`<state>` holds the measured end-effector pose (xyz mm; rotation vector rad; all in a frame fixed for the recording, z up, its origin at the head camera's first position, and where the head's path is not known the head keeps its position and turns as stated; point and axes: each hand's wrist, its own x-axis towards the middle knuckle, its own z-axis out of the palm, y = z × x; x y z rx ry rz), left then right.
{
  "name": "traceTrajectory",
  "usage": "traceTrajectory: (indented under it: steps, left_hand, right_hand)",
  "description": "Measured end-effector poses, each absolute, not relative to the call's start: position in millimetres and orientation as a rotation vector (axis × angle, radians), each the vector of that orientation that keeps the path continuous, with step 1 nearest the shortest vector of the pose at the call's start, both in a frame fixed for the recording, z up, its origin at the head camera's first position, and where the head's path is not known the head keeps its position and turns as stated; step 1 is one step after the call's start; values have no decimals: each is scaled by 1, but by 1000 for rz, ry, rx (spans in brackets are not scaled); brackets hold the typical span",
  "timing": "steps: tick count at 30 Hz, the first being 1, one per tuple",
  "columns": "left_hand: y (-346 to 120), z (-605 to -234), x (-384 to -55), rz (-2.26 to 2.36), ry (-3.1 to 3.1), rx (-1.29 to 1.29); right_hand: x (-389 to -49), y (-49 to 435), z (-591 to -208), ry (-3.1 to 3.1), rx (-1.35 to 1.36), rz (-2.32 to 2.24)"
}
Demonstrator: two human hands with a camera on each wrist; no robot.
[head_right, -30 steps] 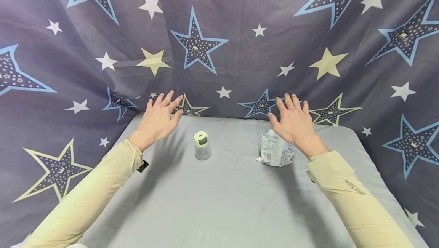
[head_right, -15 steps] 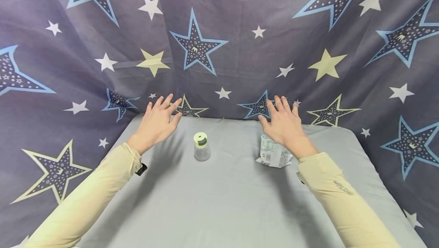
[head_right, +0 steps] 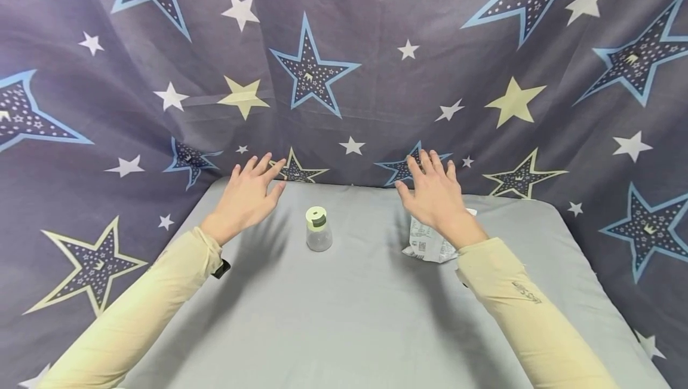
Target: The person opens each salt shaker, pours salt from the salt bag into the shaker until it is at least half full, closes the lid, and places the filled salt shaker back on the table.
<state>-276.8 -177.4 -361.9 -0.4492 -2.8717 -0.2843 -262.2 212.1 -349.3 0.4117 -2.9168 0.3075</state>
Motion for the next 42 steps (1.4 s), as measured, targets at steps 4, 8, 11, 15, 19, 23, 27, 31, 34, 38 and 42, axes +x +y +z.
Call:
traceTrajectory:
  steps: [4,8,11,15,19,23,27,31,34,38,42]
  left_hand:
    - [-179,-364,-275,-303,-2871,-438]
    - [-181,-366,-273,-303,-2868,-439]
    - [-181,-369,-272,-292,-2867,-449]
    - [-182,-374,-269,-290,-2860,-456]
    - [-184,-377,-266,-306,-2852,-449]
    - [-185,-381,-265,-321,-2850,-449]
    - [-186,-385,-264,-316,-2854,-448]
    - [-186,-388,-263,-328,-2860,-446]
    - [-186,-392,-262,-342,-2857,-449]
    - [-186,-397,-261,-356,-2862,-447]
    - [-185,-400,-260,-360,-2870,-447]
  right_hand:
    - [-263,209,-349,-2896,425,317]
    - [-263,205,-350,-2898,437,319]
    - [-263,202,-351,-2910,445,328]
    - [-263,197,-351,-2914,455,347]
    - [-264,191,-352,-2906,466,357]
    - [-265,186,-353,-2884,483,379]
    - [-266,181,-355,-2871,491,400]
    - [-266,178,-356,-2879,495,399]
    - [-266,176,-357,-2893,496,390]
    - [-266,173,-359,-2910,496,392]
    - [-266,171,-361,-2907,510,400]
